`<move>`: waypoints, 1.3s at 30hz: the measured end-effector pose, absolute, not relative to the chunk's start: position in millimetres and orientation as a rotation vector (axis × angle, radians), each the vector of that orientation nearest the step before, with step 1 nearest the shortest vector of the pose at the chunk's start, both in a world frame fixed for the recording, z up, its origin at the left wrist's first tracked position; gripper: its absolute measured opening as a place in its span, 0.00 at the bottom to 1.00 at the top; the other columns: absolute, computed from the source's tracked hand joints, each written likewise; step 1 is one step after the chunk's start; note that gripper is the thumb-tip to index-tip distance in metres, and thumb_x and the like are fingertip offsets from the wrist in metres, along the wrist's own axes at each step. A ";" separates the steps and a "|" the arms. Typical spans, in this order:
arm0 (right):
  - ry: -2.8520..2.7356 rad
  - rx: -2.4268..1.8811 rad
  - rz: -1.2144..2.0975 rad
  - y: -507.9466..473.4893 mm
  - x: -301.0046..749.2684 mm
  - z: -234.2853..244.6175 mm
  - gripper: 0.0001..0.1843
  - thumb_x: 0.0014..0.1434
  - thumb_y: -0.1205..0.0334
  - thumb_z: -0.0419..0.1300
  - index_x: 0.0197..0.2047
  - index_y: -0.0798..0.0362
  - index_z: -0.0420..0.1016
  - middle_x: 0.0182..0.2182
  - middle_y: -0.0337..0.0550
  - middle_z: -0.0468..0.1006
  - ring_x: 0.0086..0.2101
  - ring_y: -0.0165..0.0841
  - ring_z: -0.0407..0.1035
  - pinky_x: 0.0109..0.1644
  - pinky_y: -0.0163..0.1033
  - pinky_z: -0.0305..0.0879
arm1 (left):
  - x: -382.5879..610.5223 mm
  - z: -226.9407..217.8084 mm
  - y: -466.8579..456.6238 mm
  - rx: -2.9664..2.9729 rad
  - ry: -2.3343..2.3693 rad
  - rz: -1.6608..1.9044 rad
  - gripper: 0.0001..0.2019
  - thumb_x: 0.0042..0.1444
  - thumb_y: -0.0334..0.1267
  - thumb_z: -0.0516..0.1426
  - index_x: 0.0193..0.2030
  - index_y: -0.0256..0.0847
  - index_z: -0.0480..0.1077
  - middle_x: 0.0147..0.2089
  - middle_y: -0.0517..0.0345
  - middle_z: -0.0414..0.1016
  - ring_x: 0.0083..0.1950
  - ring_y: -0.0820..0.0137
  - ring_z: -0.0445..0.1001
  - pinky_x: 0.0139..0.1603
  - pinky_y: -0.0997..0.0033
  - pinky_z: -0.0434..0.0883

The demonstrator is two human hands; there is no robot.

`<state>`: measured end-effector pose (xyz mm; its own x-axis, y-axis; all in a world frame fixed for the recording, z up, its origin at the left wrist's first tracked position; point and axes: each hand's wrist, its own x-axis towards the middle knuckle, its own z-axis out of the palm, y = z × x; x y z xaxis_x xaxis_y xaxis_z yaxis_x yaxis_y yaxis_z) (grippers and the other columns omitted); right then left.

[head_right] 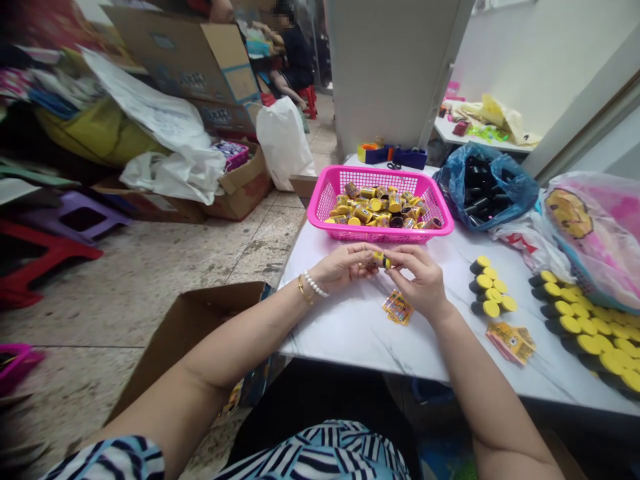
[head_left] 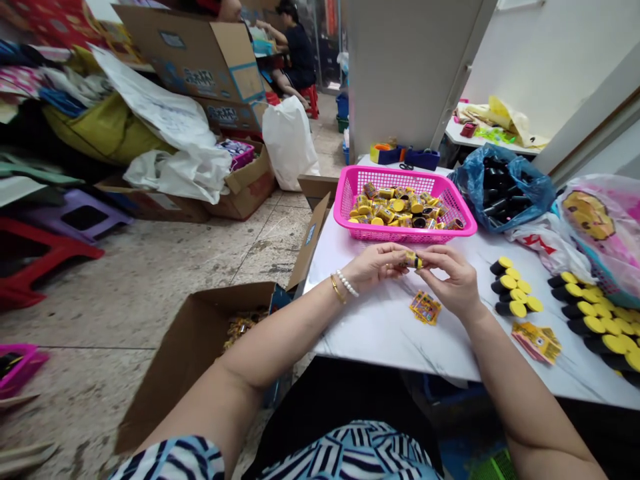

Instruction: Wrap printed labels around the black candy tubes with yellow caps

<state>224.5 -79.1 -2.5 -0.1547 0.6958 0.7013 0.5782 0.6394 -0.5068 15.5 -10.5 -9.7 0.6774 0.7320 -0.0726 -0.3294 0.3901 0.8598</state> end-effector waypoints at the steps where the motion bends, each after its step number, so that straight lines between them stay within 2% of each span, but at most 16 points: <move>1: -1.842 -1.018 0.108 -78.4 224.0 -4.0 0.20 0.62 0.66 0.69 0.56 0.42 0.82 0.48 0.44 0.81 0.42 0.34 0.79 0.48 0.44 0.82 | 15.7 -11.4 -10.1 0.975 0.493 0.727 0.27 0.46 0.48 0.76 0.48 0.34 0.80 0.42 0.50 0.82 0.37 0.71 0.79 0.41 0.70 0.73; 3: -1.820 -1.043 0.130 -76.2 222.2 -9.6 0.19 0.61 0.64 0.70 0.56 0.43 0.83 0.47 0.44 0.81 0.41 0.34 0.79 0.48 0.45 0.82 | 17.7 -15.7 -10.7 1.067 0.507 0.790 0.25 0.47 0.47 0.76 0.48 0.34 0.80 0.41 0.50 0.83 0.38 0.71 0.79 0.41 0.71 0.72; 8: -1.632 -1.099 0.494 -70.1 217.1 -22.0 0.16 0.61 0.56 0.72 0.51 0.47 0.83 0.42 0.43 0.80 0.38 0.34 0.79 0.42 0.42 0.82 | 22.1 -21.7 -13.9 1.211 0.514 0.903 0.25 0.48 0.47 0.75 0.49 0.34 0.79 0.43 0.51 0.82 0.40 0.70 0.79 0.45 0.70 0.73; 12: -1.647 -1.088 0.488 -72.4 216.5 -21.6 0.16 0.61 0.56 0.71 0.52 0.46 0.81 0.45 0.44 0.80 0.42 0.35 0.79 0.47 0.44 0.83 | 17.7 -17.9 -10.3 1.154 0.586 0.888 0.30 0.48 0.52 0.74 0.51 0.35 0.76 0.40 0.53 0.81 0.34 0.72 0.78 0.36 0.71 0.71; 16: -1.579 -1.095 0.514 -73.1 214.1 -25.5 0.25 0.57 0.56 0.74 0.58 0.46 0.79 0.45 0.44 0.82 0.43 0.37 0.80 0.53 0.48 0.83 | 14.5 -16.3 -6.6 1.250 0.626 0.857 0.26 0.46 0.53 0.75 0.41 0.32 0.77 0.33 0.54 0.79 0.30 0.75 0.75 0.33 0.74 0.69; 20: -1.358 -1.101 0.940 -67.3 211.3 -28.2 0.28 0.55 0.51 0.75 0.57 0.48 0.79 0.36 0.39 0.84 0.34 0.32 0.80 0.44 0.43 0.84 | 16.6 -19.3 -6.6 1.254 0.645 0.820 0.27 0.48 0.57 0.73 0.37 0.31 0.77 0.30 0.54 0.78 0.27 0.76 0.73 0.29 0.76 0.68; 24: -1.345 -1.062 1.241 -67.1 214.2 -24.0 0.25 0.56 0.50 0.74 0.55 0.48 0.82 0.42 0.41 0.87 0.34 0.32 0.81 0.40 0.42 0.84 | 17.9 -19.0 -9.6 1.156 0.634 0.680 0.30 0.52 0.63 0.69 0.38 0.33 0.75 0.28 0.55 0.76 0.21 0.77 0.70 0.20 0.78 0.63; 27: -1.299 -0.994 1.226 -69.6 216.6 -22.2 0.20 0.52 0.53 0.77 0.47 0.49 0.85 0.41 0.40 0.87 0.31 0.32 0.82 0.36 0.41 0.85 | 16.5 -14.3 -13.0 1.077 0.549 0.660 0.30 0.55 0.64 0.67 0.45 0.35 0.75 0.29 0.56 0.77 0.19 0.78 0.69 0.17 0.80 0.62; 30: -1.201 -0.935 1.154 -71.1 216.3 -21.6 0.17 0.52 0.52 0.77 0.42 0.48 0.83 0.37 0.37 0.85 0.28 0.32 0.81 0.31 0.39 0.84 | 14.7 -9.3 -15.3 1.055 0.412 0.662 0.30 0.53 0.60 0.70 0.49 0.35 0.74 0.32 0.55 0.80 0.20 0.77 0.72 0.19 0.80 0.67; 32: -1.186 -0.941 1.142 -72.1 215.8 -20.9 0.17 0.53 0.52 0.77 0.42 0.48 0.80 0.36 0.36 0.83 0.26 0.31 0.80 0.29 0.38 0.84 | 14.7 -8.0 -16.0 1.082 0.427 0.653 0.28 0.53 0.58 0.71 0.45 0.34 0.74 0.28 0.56 0.79 0.18 0.77 0.70 0.16 0.80 0.64; 35: -1.265 -0.962 1.169 -74.0 216.3 -20.4 0.17 0.55 0.54 0.75 0.46 0.46 0.80 0.42 0.36 0.81 0.26 0.29 0.80 0.31 0.40 0.85 | 17.0 -8.8 -17.4 1.106 0.553 0.617 0.27 0.59 0.60 0.66 0.38 0.32 0.74 0.22 0.58 0.75 0.13 0.79 0.64 0.12 0.80 0.57; 39: -1.336 -0.936 1.050 -74.7 218.3 -24.0 0.11 0.58 0.56 0.73 0.43 0.47 0.82 0.49 0.36 0.75 0.25 0.25 0.79 0.27 0.36 0.83 | 20.0 -9.6 -19.5 1.045 0.536 0.578 0.27 0.62 0.61 0.62 0.37 0.32 0.73 0.22 0.56 0.76 0.13 0.78 0.66 0.12 0.79 0.57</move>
